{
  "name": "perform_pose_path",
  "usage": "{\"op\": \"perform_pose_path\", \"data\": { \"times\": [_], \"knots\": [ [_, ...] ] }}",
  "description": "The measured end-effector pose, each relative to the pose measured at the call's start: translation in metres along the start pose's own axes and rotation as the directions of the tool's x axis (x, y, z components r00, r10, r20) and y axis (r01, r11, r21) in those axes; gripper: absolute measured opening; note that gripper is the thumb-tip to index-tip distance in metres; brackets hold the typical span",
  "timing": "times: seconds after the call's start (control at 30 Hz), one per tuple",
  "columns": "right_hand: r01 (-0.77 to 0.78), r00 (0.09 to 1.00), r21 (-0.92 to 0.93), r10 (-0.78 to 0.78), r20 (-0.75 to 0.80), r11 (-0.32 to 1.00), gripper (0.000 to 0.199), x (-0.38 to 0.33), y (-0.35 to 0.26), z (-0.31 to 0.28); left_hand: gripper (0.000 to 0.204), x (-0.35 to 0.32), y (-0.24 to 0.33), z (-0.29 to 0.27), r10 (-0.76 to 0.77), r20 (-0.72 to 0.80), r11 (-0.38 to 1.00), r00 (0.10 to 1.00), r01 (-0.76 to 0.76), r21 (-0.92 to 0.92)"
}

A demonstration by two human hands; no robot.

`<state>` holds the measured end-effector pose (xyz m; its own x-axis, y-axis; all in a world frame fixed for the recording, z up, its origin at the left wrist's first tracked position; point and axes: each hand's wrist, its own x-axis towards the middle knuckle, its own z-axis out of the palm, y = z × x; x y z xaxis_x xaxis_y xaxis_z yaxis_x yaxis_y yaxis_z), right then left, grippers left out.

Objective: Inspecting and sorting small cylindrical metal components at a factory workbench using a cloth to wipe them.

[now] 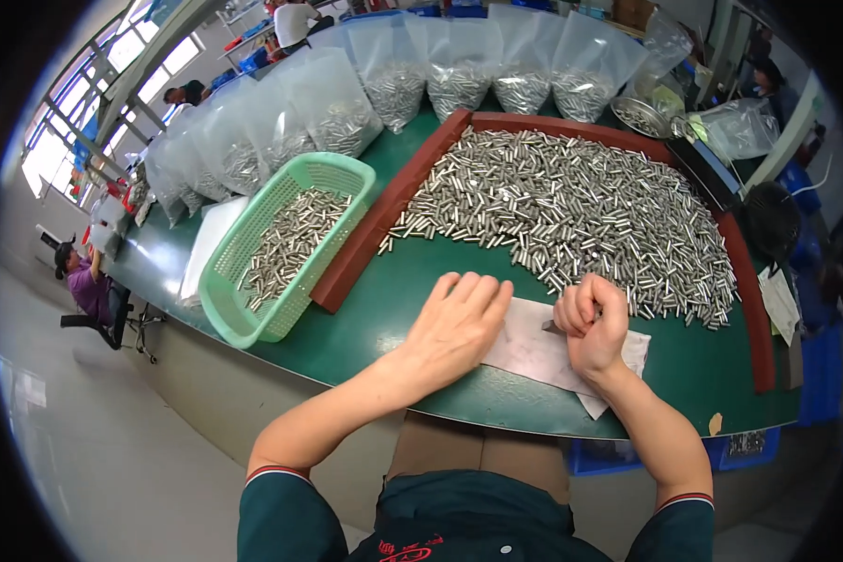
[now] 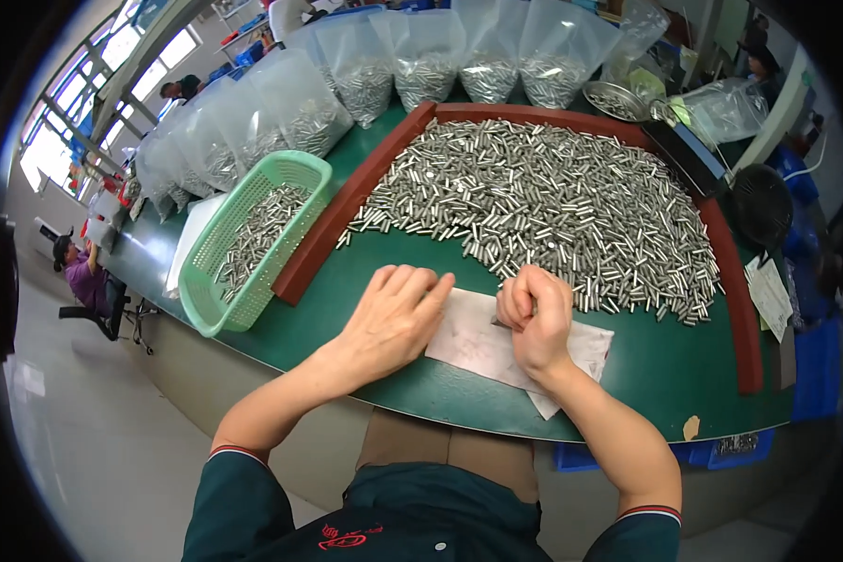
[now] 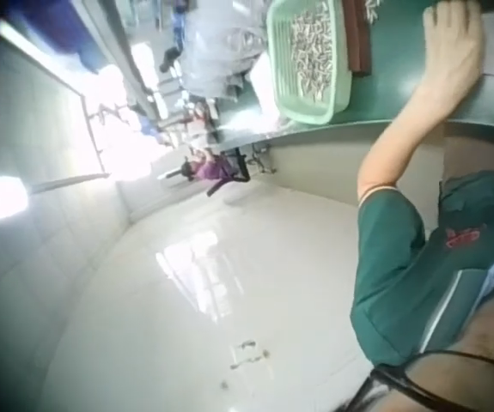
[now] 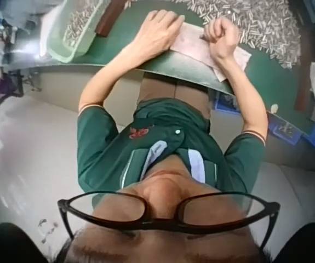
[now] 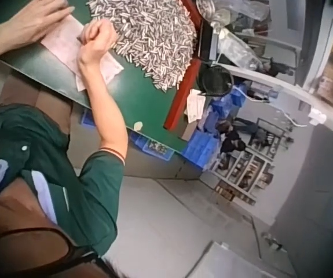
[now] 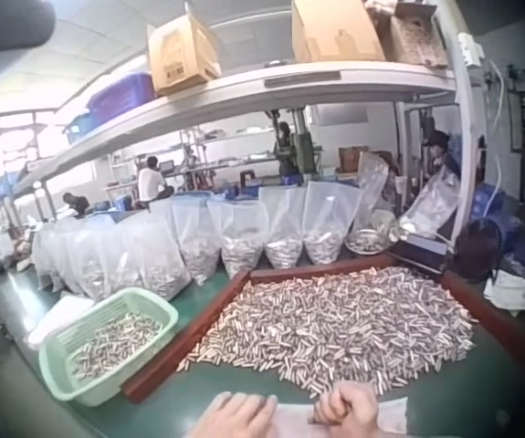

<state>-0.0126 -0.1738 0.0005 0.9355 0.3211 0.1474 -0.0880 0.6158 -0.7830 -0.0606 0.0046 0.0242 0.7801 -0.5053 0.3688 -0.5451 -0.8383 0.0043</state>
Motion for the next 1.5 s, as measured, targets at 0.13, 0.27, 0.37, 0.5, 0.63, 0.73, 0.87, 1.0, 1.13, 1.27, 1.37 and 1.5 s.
{"op": "perform_pose_path", "data": {
  "times": [0.13, 0.27, 0.37, 0.5, 0.63, 0.73, 0.87, 1.0, 1.13, 1.27, 1.37, 1.5],
  "knots": [
    [0.009, 1.000, -0.010, -0.009, 0.005, 1.000, 0.035, 0.001, 0.001, -0.002, 0.037, 0.004, -0.001, 0.005, 0.014, 0.025, 1.000, 1.000, -0.014, -0.006],
    [0.001, 1.000, -0.040, -0.001, 0.012, 0.999, 0.037, 0.001, 0.002, -0.003, 0.037, 0.004, 0.001, 0.012, 0.114, 0.205, 0.965, 0.972, -0.157, 0.208],
    [-0.003, 1.000, 0.008, 0.003, 0.002, 1.000, 0.036, 0.000, 0.001, -0.005, 0.039, -0.004, -0.006, 0.010, 0.151, 0.250, 0.946, 0.956, -0.213, 0.243],
    [0.001, 1.000, -0.010, -0.001, 0.031, 1.000, 0.035, 0.002, -0.001, -0.007, 0.035, -0.008, -0.023, 0.001, 0.092, 0.276, 0.931, 0.957, -0.181, 0.317],
    [-0.005, 0.999, -0.027, 0.006, 0.052, 1.000, 0.034, 0.004, -0.003, -0.006, 0.017, 0.007, -0.036, -0.002, -0.010, 0.041, 0.976, 0.999, 0.001, 0.217],
    [-0.040, 0.993, -0.064, 0.047, 0.112, 0.997, 0.034, 0.006, -0.003, -0.011, 0.017, 0.026, -0.043, 0.007, -0.122, -0.055, 0.992, 0.991, 0.124, 0.036],
    [-0.132, 0.983, -0.018, 0.133, 0.128, 0.991, 0.033, 0.010, -0.012, -0.011, 0.016, 0.056, -0.049, 0.029, -0.217, -0.186, 0.965, 0.958, 0.182, -0.186],
    [-0.155, 0.983, 0.021, 0.152, 0.104, 0.988, 0.034, 0.009, -0.010, -0.010, 0.012, 0.065, -0.049, 0.053, -0.306, -0.110, 0.911, 0.946, 0.257, -0.322],
    [-0.127, 0.988, -0.023, 0.129, 0.087, 0.992, 0.035, 0.009, -0.009, -0.012, 0.016, 0.061, -0.043, 0.058, -0.277, -0.063, 0.898, 0.959, 0.236, -0.370],
    [-0.150, 0.986, 0.030, 0.148, 0.076, 0.988, 0.035, 0.011, -0.012, -0.011, 0.015, 0.060, -0.045, 0.062, -0.215, -0.123, 0.952, 0.969, 0.180, -0.250],
    [-0.166, 0.985, 0.042, 0.164, 0.061, 0.985, 0.036, 0.014, -0.013, -0.013, 0.013, 0.061, -0.045, 0.060, -0.198, -0.123, 0.969, 0.972, 0.175, -0.176],
    [-0.166, 0.984, 0.026, 0.164, 0.065, 0.986, 0.034, 0.014, -0.014, -0.015, 0.012, 0.059, -0.044, 0.055, -0.176, -0.094, 0.978, 0.980, 0.163, -0.126]
  ]
}}
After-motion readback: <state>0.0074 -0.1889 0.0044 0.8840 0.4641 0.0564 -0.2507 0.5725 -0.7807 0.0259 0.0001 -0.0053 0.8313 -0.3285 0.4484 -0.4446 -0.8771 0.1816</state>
